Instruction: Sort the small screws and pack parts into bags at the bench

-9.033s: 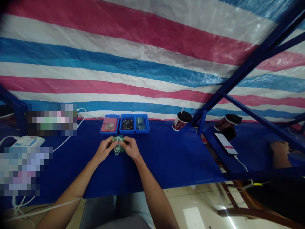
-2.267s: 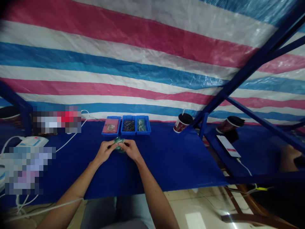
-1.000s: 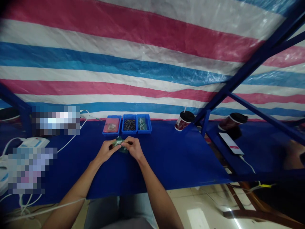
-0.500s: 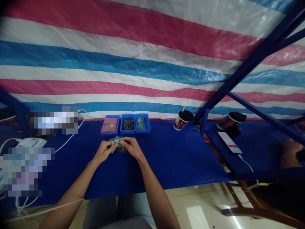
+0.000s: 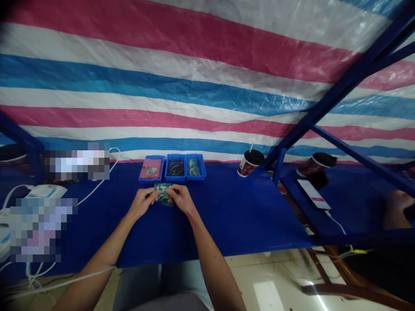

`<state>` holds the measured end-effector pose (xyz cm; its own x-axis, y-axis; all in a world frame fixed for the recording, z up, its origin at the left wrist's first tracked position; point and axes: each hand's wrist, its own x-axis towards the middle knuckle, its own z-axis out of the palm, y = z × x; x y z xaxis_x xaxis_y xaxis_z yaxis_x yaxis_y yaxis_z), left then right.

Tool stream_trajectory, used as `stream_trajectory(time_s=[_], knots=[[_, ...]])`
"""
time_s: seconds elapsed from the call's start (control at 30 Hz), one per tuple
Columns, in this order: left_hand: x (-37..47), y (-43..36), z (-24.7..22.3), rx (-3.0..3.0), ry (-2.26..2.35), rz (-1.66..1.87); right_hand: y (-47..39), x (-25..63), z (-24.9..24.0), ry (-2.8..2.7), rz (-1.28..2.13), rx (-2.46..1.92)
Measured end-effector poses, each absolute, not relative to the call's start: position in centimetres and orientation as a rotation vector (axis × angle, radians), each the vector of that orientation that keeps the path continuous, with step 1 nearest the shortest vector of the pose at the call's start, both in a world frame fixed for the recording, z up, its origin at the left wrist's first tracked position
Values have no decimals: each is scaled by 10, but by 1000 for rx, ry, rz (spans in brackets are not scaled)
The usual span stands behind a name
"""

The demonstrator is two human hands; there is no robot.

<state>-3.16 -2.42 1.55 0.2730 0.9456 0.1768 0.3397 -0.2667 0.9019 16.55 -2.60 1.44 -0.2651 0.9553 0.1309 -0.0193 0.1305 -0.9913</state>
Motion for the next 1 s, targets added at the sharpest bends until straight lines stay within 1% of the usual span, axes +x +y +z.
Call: stream_trajectory(time_s=[0.13,0.3,0.57,0.83,1.0], knots=[[-32,-24,14,1758,1142,1008,-25,164,11,-1470,1345,-982],[-30,-23,12,1715,1128,981,-24,163,5,-1468,1225,-1040],[-29,-24,15,1709,1121,1000,-28,164,5,-1502,1157,-1041],[-32,-24,17,1740,1124,1023,-23,168,7,-1566,1440,-902],[-31,-24,16,1693,1126,1018,-24,165,8,-1436,1467,-888]])
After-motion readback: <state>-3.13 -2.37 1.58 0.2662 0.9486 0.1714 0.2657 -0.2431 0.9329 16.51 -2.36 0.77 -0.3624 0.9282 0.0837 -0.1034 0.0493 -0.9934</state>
